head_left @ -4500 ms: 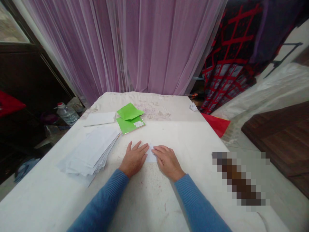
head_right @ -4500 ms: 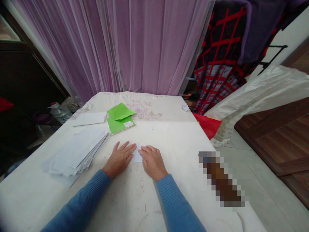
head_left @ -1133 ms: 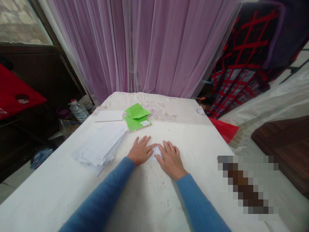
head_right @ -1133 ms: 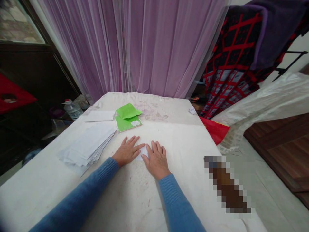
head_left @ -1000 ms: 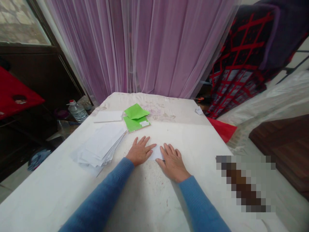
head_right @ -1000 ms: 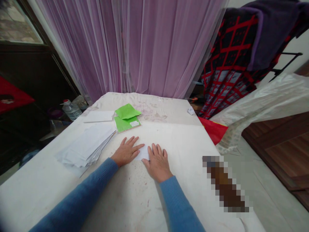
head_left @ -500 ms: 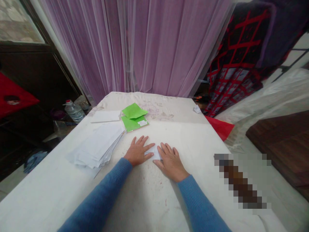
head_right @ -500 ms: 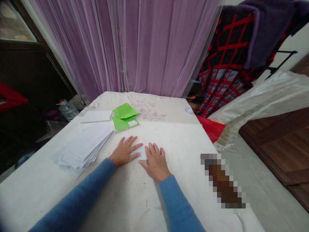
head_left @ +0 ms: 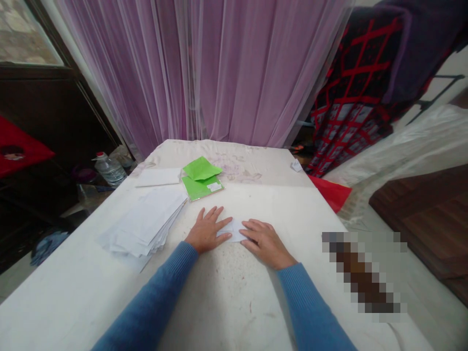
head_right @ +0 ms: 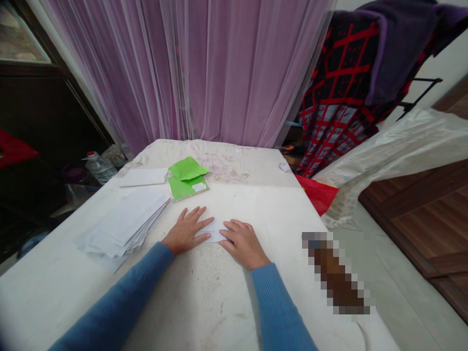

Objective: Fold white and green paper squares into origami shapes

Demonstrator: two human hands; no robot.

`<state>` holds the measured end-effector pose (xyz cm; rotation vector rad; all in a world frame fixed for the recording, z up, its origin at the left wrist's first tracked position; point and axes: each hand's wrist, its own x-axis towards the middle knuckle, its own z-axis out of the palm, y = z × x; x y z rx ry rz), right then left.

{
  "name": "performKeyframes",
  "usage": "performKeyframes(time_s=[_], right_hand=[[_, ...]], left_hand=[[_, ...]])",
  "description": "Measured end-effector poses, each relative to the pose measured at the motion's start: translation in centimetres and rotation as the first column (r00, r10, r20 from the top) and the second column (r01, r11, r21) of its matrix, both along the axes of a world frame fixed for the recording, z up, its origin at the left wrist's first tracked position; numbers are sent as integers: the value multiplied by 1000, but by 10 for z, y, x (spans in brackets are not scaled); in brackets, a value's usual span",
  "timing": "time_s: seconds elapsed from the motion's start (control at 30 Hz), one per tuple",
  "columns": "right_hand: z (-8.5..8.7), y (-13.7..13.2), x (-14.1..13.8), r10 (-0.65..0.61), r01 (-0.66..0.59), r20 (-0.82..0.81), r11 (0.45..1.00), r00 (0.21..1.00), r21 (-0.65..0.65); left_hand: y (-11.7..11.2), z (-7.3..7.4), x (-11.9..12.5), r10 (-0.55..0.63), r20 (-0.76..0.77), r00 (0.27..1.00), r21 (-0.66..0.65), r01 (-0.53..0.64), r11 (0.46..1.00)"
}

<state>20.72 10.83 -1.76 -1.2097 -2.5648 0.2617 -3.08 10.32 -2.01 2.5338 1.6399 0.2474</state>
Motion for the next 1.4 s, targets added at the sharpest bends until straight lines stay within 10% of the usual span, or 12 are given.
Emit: performKeyframes(time_s=[0.23,1.4], right_hand=[[-4,0,-2,1,5,-83,997,997,75],[-13,6,-17,-415,438,-232,897,880,54]], left_hand=[[-4,3,-4,-95,91,991,-30,99,995],[-11,-1,-5,222,260,940,18,-234,972]])
